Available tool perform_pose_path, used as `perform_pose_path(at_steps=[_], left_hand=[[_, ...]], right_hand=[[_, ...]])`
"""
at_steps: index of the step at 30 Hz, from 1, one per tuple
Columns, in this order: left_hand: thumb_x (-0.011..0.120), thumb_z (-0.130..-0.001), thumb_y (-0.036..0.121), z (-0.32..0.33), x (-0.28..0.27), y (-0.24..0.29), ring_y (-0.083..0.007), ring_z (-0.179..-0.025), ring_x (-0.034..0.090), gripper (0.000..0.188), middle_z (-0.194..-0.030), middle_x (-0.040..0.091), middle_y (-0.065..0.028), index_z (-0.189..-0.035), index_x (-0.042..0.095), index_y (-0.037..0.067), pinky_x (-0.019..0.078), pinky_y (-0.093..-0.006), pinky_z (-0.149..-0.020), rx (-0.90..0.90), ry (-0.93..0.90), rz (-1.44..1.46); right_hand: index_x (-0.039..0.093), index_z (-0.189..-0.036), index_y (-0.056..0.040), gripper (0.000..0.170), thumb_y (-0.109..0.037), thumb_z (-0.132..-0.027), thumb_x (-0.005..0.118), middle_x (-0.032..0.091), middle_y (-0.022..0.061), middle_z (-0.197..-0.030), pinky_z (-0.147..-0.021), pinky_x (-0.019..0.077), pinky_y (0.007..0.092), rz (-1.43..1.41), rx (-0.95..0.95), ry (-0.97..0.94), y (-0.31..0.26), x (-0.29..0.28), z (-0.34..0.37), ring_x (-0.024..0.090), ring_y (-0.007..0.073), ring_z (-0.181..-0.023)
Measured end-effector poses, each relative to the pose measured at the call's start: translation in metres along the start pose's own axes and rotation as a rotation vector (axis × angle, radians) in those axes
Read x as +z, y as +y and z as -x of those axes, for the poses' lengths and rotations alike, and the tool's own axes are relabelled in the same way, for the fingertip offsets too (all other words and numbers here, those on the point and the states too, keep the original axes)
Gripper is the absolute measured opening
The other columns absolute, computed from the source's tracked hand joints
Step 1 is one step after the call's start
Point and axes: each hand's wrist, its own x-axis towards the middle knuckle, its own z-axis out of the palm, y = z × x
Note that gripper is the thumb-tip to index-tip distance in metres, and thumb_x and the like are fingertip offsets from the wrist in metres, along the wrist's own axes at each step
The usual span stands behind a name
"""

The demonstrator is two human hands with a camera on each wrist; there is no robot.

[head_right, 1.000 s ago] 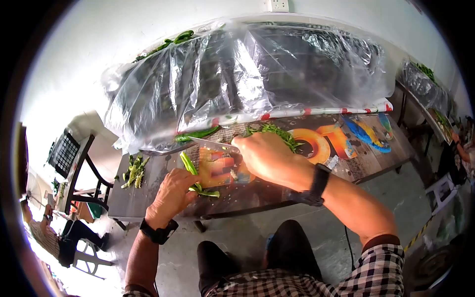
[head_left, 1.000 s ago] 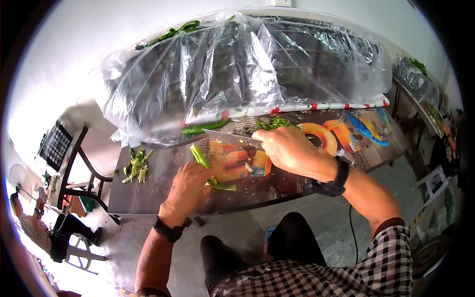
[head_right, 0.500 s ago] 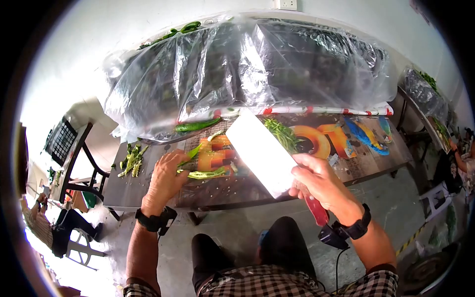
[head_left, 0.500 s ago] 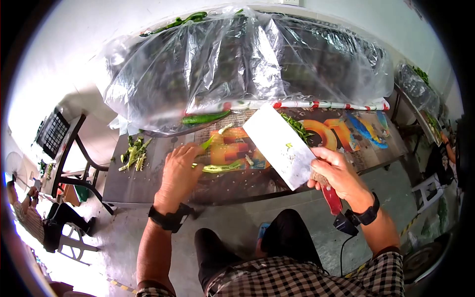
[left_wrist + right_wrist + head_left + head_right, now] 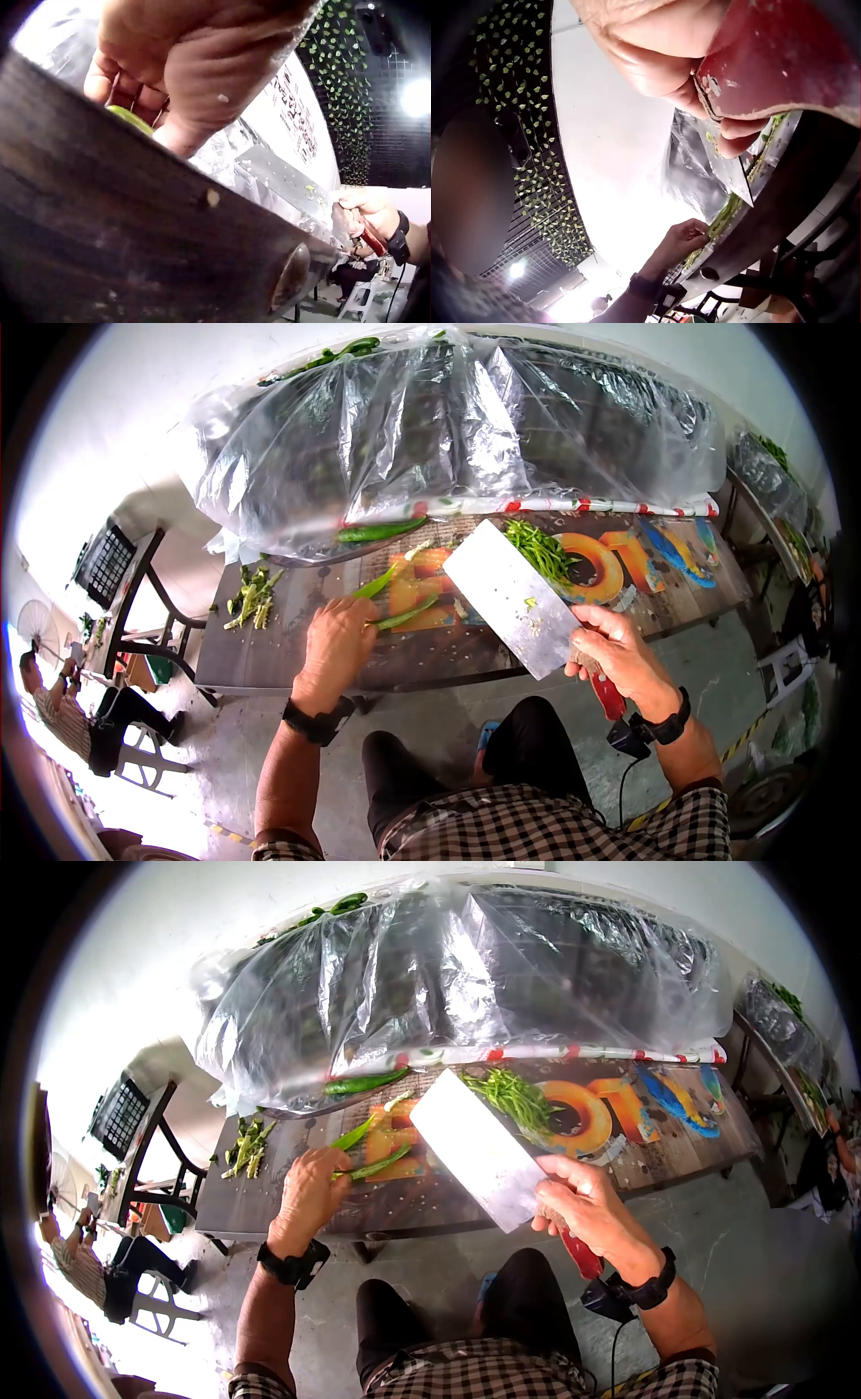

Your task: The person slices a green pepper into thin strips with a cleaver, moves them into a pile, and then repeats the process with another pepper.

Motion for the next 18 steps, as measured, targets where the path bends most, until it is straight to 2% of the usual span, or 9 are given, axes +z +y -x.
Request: perform_pose_path(at_steps=[3, 9, 12, 16, 18], left_hand=[[0.066, -0.076, 0.007, 0.004, 0.000, -0.004, -0.0344, -0.093, 0.062, 0.017, -0.093, 0.067, -0.0120, -0.093, 0.064, 0.006, 0.0492, -0.0441, -0.082, -0.079, -0.029, 0.092], [0.063, -0.080, 0.007, 0.008, -0.001, -0.020, -0.0335, -0.089, 0.065, 0.014, -0.091, 0.067, -0.0137, -0.093, 0.067, 0.004, 0.0514, -0.0424, -0.080, 0.030, 0.021, 0.105], [0.062, -0.081, 0.007, 0.002, -0.015, -0.027, -0.0311, -0.089, 0.067, 0.018, -0.096, 0.068, -0.0144, -0.098, 0.068, 0.004, 0.0520, -0.0406, -0.080, -0.248, 0.008, 0.185], [0.063, -0.079, 0.009, -0.011, -0.014, -0.058, -0.0306, -0.089, 0.067, 0.024, -0.101, 0.069, -0.0155, -0.102, 0.068, 0.004, 0.0522, -0.0396, -0.081, -0.154, -0.007, 0.091], [0.064, -0.078, 0.011, -0.014, -0.013, -0.063, -0.0316, -0.090, 0.067, 0.025, -0.102, 0.069, -0.0155, -0.101, 0.068, 0.005, 0.0521, -0.0393, -0.081, -0.169, -0.113, 0.025]], right_hand=[[0.056, -0.126, 0.0039, 0.032, -0.012, -0.098, 0.055, 0.066, 0.0052, -0.089, -0.052, 0.0479, 0.0203, -0.052, 0.002, 0.005, 0.002, 0.002, -0.001, 0.065, 0.0080, -0.066], [0.057, -0.125, 0.0034, 0.031, -0.011, -0.098, 0.054, 0.066, 0.0049, -0.086, -0.051, 0.0472, 0.0208, -0.023, 0.007, 0.020, -0.002, 0.007, -0.002, 0.064, 0.0080, -0.064], [0.054, -0.126, 0.0044, 0.031, -0.009, -0.098, 0.054, 0.066, 0.0062, -0.089, -0.052, 0.0488, 0.0218, 0.016, 0.039, -0.014, -0.002, 0.003, -0.002, 0.066, 0.0114, -0.065], [0.054, -0.126, 0.0049, 0.032, -0.008, -0.098, 0.054, 0.065, 0.0062, -0.087, -0.053, 0.0489, 0.0230, -0.007, 0.029, -0.003, 0.000, 0.003, -0.002, 0.066, 0.0124, -0.065], [0.054, -0.127, 0.0051, 0.032, -0.008, -0.098, 0.054, 0.065, 0.0061, -0.087, -0.053, 0.0492, 0.0235, -0.019, 0.031, 0.002, -0.001, 0.003, -0.002, 0.066, 0.0128, -0.065]])
